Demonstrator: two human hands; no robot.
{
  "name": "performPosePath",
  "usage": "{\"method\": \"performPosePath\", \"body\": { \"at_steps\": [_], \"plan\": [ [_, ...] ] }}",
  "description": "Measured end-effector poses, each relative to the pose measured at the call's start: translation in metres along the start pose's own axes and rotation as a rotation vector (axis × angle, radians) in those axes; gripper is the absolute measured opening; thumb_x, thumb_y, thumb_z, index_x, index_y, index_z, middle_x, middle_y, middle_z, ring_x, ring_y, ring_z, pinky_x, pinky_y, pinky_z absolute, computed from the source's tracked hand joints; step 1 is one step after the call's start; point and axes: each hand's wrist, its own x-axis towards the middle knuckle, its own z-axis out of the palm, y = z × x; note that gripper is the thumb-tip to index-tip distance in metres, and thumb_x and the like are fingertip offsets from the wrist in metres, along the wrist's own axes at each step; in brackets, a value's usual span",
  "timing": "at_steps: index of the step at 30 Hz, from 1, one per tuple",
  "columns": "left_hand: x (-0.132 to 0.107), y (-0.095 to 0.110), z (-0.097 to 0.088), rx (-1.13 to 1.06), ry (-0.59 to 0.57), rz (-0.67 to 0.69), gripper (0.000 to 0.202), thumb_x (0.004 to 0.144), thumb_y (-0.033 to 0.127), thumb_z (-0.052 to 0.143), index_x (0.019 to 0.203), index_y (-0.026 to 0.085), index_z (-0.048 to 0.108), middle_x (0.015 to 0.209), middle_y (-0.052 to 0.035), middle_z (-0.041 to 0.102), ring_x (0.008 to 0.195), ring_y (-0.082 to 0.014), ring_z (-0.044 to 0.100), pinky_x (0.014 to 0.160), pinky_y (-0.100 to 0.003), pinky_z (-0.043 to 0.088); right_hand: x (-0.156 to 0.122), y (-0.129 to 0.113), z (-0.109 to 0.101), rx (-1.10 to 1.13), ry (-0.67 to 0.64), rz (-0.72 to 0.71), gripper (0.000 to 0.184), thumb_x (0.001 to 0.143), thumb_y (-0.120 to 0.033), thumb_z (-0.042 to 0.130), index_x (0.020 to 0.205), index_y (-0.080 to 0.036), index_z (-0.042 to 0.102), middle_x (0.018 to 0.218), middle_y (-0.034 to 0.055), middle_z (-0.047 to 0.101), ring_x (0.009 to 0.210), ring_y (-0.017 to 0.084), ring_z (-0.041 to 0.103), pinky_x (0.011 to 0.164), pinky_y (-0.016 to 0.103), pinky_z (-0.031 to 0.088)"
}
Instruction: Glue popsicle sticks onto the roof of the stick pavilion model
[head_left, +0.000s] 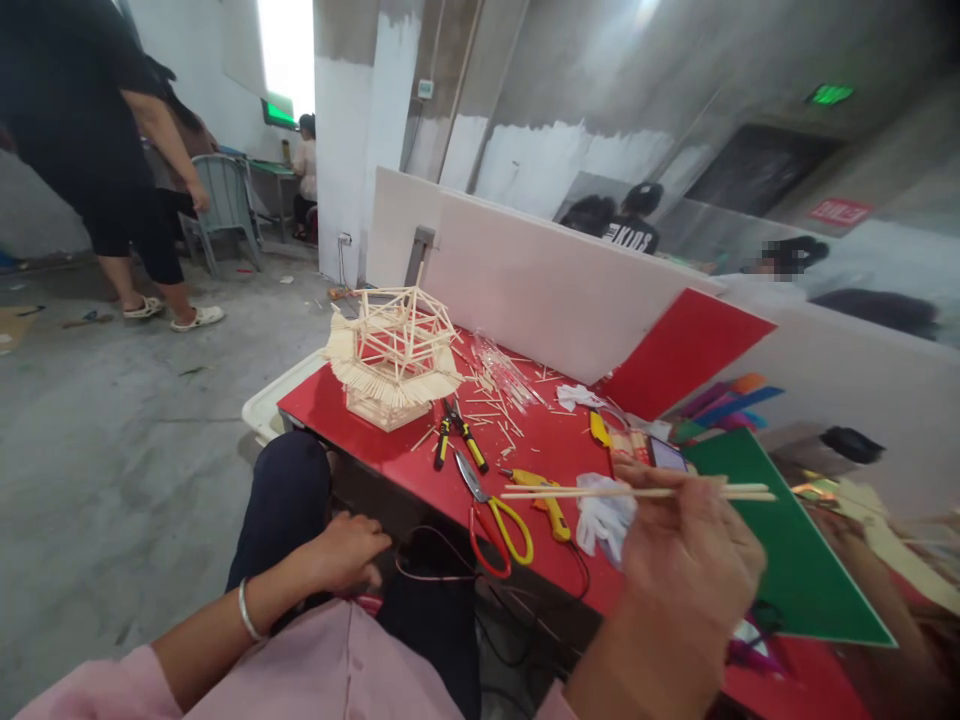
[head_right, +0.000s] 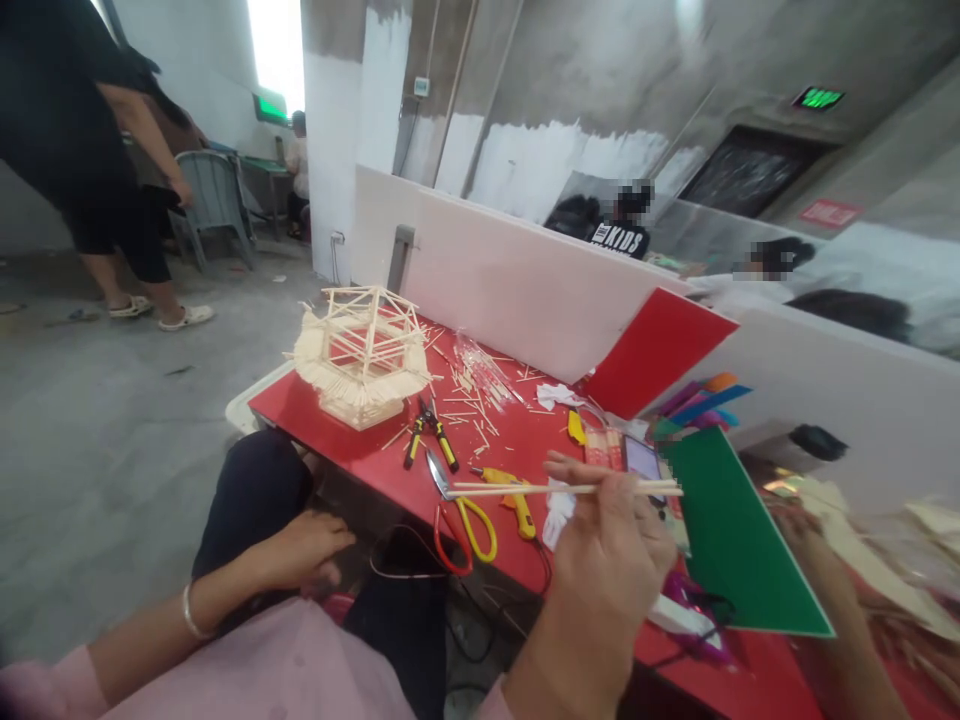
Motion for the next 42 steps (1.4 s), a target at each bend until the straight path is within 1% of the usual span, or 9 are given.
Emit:
{"method": "performPosePath", "body": {
  "at_steps": [2,5,11,16,20,26,31,36,42],
  "plan": [
    [-0.003,-0.004,-0.01,-0.046,0.085,0.02,0.061,0.066,0.046,0.081,0.119,0.019,0.065,0.127,-0.0159,0.065,0.118,-0.0343,0.058,0.099,-0.046,0.043,0.001,-0.003,0.003,-0.101,-0.171,0.037,0.029,0.086,-0.044,0.065,0.071,-0.02,0.074,0.073,0.0057,0.074,0.083,0.025,0.072,0.091,0.047,0.053],
    [0.005,0.021,-0.034,-0.46,0.295,0.176,0.042,0.09,0.045,0.056,0.124,0.02,0.063,0.128,-0.0123,0.065,0.117,-0.0247,0.06,0.101,-0.038,0.045,-0.019,0.007,0.036,-0.08,-0.595,0.273,0.03,0.087,-0.046,0.063,0.075,-0.021,0.076,0.096,0.009,0.076,0.107,0.028,0.066,0.097,0.046,0.049],
    [0.022,0.073,-0.062,-1.048,0.405,0.064,0.043,0.085,0.058,0.059,0.078,0.015,0.06,0.059,0.0006,0.06,0.037,-0.0074,0.051,0.039,-0.018,0.037,-0.038,0.027,0.106,-0.028,-0.583,0.346,0.034,0.086,-0.051,0.061,0.087,-0.023,0.079,0.093,0.0064,0.075,0.093,0.023,0.067,0.084,0.036,0.052],
    [0.029,0.063,-0.068,-1.103,0.539,0.085,0.045,0.086,0.057,0.057,0.074,0.014,0.061,0.045,0.0025,0.055,0.029,-0.0044,0.039,0.033,-0.016,0.026,-0.041,0.032,0.119,-0.109,-0.793,0.332,0.038,0.087,-0.051,0.059,0.099,-0.02,0.077,0.077,0.0032,0.069,0.065,0.014,0.06,0.058,0.025,0.047],
    [0.034,0.055,-0.064,-1.123,0.491,0.013,0.045,0.087,0.057,0.056,0.084,0.014,0.067,0.055,-0.0032,0.064,0.039,-0.0122,0.056,0.036,-0.019,0.037,-0.044,0.039,0.114,-0.116,-0.678,0.395,0.036,0.086,-0.05,0.061,0.088,-0.018,0.078,0.068,0.0018,0.066,0.061,0.012,0.055,0.056,0.023,0.044],
    [0.02,0.039,-0.065,-0.719,0.955,0.036,0.027,0.086,0.041,0.064,0.083,0.018,0.077,0.095,-0.0091,0.07,0.092,-0.0192,0.065,0.079,-0.027,0.051,-0.01,0.06,0.061,-0.168,-0.186,0.375,0.044,0.083,-0.058,0.062,0.097,-0.016,0.07,0.086,0.0071,0.072,0.056,0.01,0.053,0.043,0.019,0.039],
    [0.021,0.029,-0.056,-0.989,0.765,-0.118,0.036,0.085,0.046,0.063,0.096,0.015,0.077,0.05,0.0045,0.045,0.043,-0.0067,0.038,0.042,-0.02,0.029,0.012,0.126,0.056,-0.531,-0.427,0.528,0.053,0.084,-0.067,0.051,0.088,-0.017,0.066,0.074,0.0074,0.072,0.054,0.014,0.058,0.043,0.022,0.041],
    [0.025,0.03,-0.052,-1.106,0.797,-0.097,0.036,0.082,0.043,0.069,0.104,0.015,0.074,0.066,0.003,0.051,0.048,-0.0045,0.041,0.043,-0.018,0.028,0.006,0.19,0.106,-0.641,-0.604,0.633,0.044,0.092,-0.053,0.054,0.072,-0.014,0.062,0.056,-0.0017,0.061,0.044,0.008,0.051,0.046,0.022,0.044],
    [0.011,0.025,-0.064,-1.201,0.7,-0.192,0.036,0.08,0.049,0.068,0.088,0.014,0.065,0.062,-0.0004,0.063,0.04,-0.0079,0.052,0.035,-0.018,0.031,-0.006,0.183,0.104,-0.752,-0.672,0.469,0.041,0.09,-0.049,0.051,0.108,-0.017,0.07,0.083,0.0081,0.074,0.079,0.021,0.069,0.07,0.03,0.05]
  ]
}}
